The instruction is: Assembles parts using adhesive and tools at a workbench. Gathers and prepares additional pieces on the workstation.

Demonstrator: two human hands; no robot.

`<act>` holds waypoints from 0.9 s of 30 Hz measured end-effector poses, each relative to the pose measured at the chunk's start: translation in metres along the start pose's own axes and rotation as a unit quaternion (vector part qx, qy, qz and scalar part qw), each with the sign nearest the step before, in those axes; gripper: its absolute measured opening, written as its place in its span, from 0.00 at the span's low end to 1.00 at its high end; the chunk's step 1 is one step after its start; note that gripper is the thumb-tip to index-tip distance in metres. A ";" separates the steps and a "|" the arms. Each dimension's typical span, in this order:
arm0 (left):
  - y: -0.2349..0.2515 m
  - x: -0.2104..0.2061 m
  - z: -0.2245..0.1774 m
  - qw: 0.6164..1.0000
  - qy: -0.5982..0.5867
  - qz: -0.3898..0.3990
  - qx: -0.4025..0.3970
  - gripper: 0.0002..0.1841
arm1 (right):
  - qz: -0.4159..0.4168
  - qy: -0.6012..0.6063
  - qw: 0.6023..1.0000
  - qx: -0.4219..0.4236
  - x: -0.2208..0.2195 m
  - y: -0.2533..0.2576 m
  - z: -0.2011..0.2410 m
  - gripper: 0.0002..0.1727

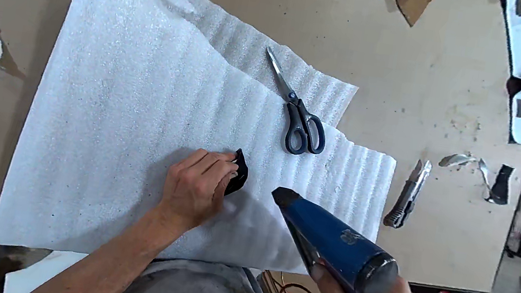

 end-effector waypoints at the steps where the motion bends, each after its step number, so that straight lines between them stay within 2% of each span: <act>1: -0.001 0.002 -0.002 1.000 0.000 0.012 -0.002 0.15 | -0.010 -0.002 1.000 -0.011 0.000 -0.006 -0.002 0.18; 6: -0.012 -0.003 -0.022 0.999 0.033 0.028 0.009 0.28 | 0.003 0.037 0.998 -0.046 -0.018 -0.022 0.000 0.16; 12: -0.011 -0.009 -0.026 0.999 0.035 0.003 0.034 0.17 | 0.009 0.044 0.999 -0.019 -0.032 -0.025 0.000 0.18; 15: -0.011 -0.010 -0.024 0.998 -0.013 -0.018 0.055 0.16 | 0.002 0.042 0.999 -0.012 -0.035 -0.024 -0.001 0.19; 19: -0.011 -0.010 -0.021 0.998 -0.022 -0.004 0.060 0.18 | -0.007 0.049 0.999 -0.006 -0.038 -0.024 -0.001 0.18; 27: -0.003 -0.004 -0.016 0.996 -0.046 0.011 0.073 0.12 | -0.030 0.031 0.998 0.041 -0.047 -0.013 0.014 0.18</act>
Point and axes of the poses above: each hand's wrist, its own y-axis towards the middle knuckle, its own x-axis out of the back of the hand, z = x × y, the point moved 2 cm from there along y, towards the middle knuckle, and after that the axes turned 10 degrees about -x, right-handed, at the moved point
